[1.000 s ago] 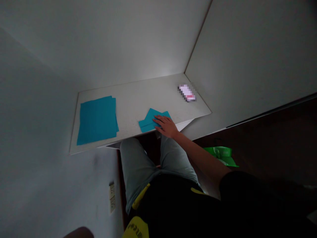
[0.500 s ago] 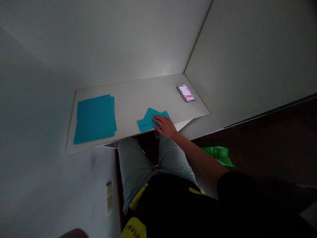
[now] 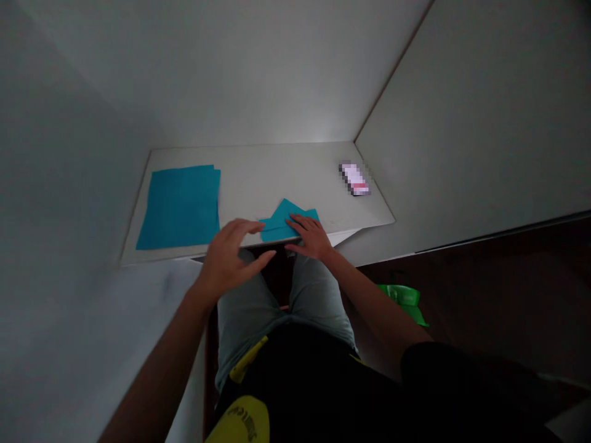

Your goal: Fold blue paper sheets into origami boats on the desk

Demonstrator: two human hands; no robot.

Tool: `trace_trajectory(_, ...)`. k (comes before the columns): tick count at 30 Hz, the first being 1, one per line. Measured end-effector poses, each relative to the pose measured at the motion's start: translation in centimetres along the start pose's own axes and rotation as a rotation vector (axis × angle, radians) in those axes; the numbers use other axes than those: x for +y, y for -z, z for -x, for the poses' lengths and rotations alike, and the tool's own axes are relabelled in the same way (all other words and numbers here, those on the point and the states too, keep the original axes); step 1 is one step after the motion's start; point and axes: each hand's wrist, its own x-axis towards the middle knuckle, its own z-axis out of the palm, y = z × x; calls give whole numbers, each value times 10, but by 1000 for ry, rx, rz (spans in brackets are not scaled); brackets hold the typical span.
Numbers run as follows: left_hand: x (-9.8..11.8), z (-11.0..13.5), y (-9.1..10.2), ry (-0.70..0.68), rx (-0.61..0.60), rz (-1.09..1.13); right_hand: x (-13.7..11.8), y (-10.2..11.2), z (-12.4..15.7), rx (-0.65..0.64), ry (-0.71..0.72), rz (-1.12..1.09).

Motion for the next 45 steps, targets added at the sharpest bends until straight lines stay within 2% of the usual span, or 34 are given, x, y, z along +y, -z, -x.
trace_trajectory(3, -24, 3, -29, -96, -222, -90, 3, 4, 6, -56, 20, 26)
trace_trajectory(5, -43, 4, -49, -112, -329, -138, 5, 6, 12, -82, 32, 32)
trace_trajectory(8, -64, 9, -69, -108, -373, -165, 8, 7, 22, -86, 53, 6)
trace_trajectory(11, -69, 14, -77, -98, -309, -150, 10, 7, 26, -48, 61, -57)
trace_trajectory(15, -59, 8, -78, -11, -131, -7, 9, 14, 15, 24, 19, -136)
trace_trajectory(19, -51, -14, -70, 229, 99, 267, 9, 37, -2, 126, -93, -273)
trace_trajectory(23, -55, -37, -62, 381, 170, 552, 20, 63, -16, 213, -234, -506)
trace_trajectory(26, -64, -46, -67, 430, 167, 681, 32, 67, -27, 254, -281, -537)
trace_trajectory(28, -69, -46, -73, 474, 161, 653, 37, 62, -33, 273, -265, -462)
trace_trajectory(31, -74, -41, -80, 548, 143, 417, 33, 46, -35, 293, -205, -250)
trace_trajectory(33, -74, -38, -84, 564, 129, 268, 23, 32, -33, 215, -127, -143)
trace_trajectory(36, -74, -35, -84, 523, 98, 192, 8, 14, -23, 30, 10, -82)
trace_trajectory(38, -77, -32, -80, 453, 21, 172, 2, 6, -15, -19, 44, -62)
trace_trajectory(41, -91, -27, -70, 331, -175, 188, 6, 4, -6, -32, 76, -54)
trace_trajectory(45, -112, -24, -55, 294, -363, 330, 21, 10, -1, -60, 148, -66)
